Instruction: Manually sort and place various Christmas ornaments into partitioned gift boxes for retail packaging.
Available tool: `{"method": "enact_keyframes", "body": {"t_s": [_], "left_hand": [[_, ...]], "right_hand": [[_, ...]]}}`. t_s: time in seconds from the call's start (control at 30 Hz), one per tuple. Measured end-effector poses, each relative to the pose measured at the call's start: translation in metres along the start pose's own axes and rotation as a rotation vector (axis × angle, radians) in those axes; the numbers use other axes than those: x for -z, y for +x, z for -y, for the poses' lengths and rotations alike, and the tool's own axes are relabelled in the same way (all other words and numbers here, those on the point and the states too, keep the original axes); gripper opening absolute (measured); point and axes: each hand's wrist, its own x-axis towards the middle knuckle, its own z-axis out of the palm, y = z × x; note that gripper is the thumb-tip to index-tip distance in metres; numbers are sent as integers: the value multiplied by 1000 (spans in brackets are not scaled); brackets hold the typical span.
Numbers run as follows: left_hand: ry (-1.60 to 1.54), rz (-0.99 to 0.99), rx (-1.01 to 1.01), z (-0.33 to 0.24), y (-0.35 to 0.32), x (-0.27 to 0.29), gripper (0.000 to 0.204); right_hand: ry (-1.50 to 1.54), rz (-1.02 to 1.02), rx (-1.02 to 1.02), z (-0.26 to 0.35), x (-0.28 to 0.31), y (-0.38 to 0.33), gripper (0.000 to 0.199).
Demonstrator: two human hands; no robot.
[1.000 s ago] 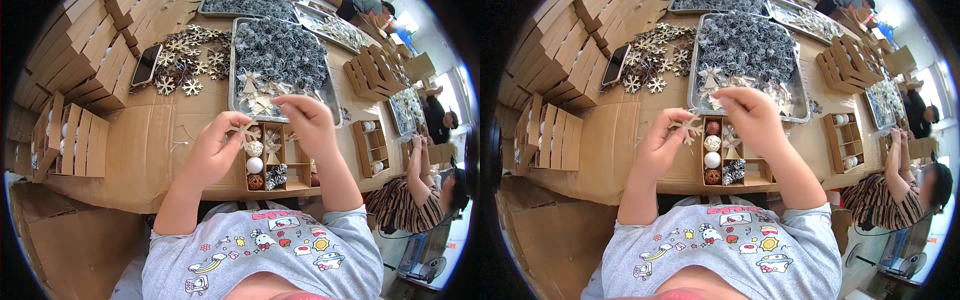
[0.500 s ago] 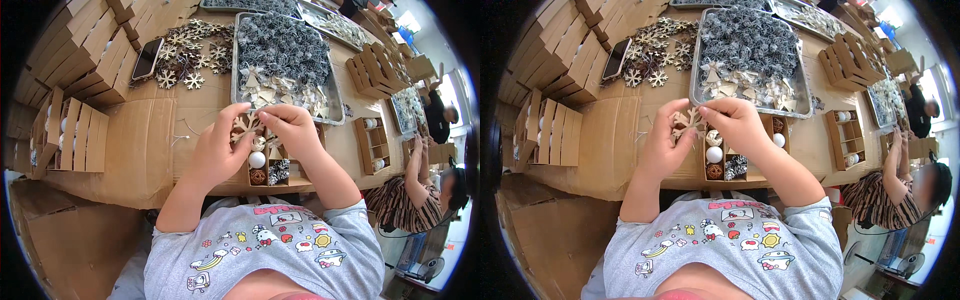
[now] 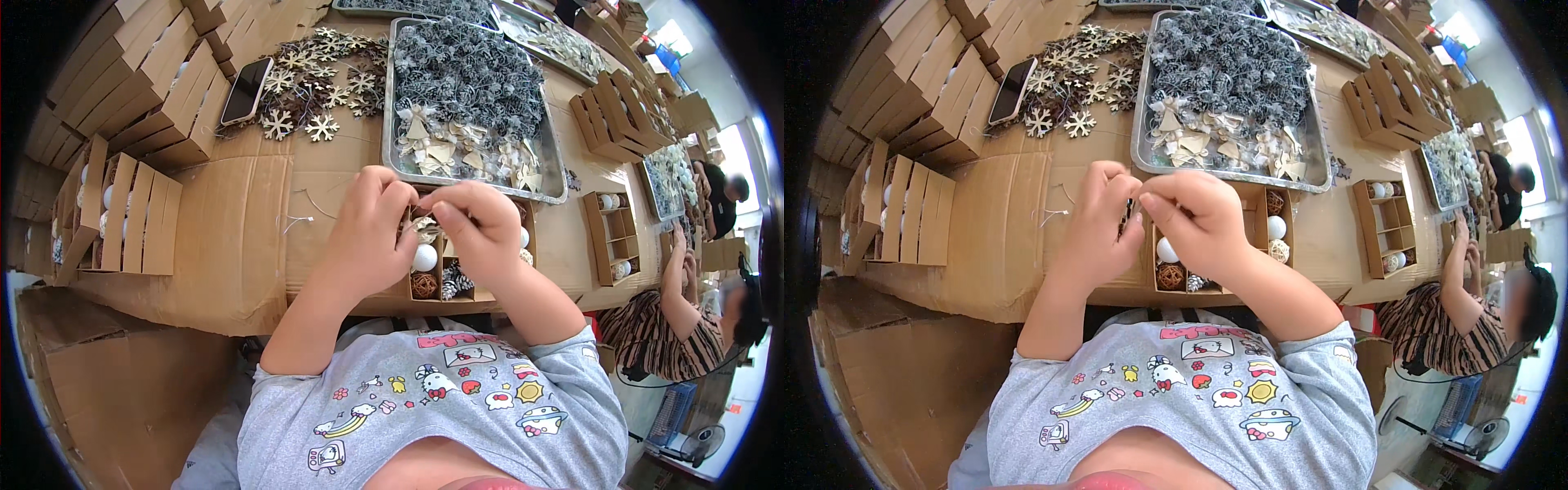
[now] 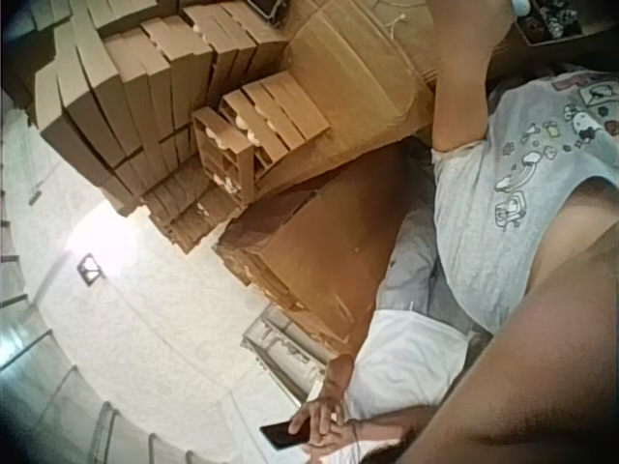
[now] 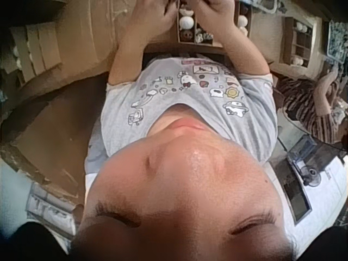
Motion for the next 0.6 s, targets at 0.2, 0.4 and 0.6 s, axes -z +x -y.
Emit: {"method": "enact_keyframes", "body": {"t_s": [0.2,0.4,0.6], "left_hand": [[-446,113,151,-4,-6,-11,32],[-597,96,322,-7,-11,-12,27],[-609,95,267,2,-18,-10,17]], "right_hand": [[290,-53,-159,-2,-7,4,9],[593,-120,-227,-9,-7,10,9],[1092,8,-289,-17,1,16,13]]}}
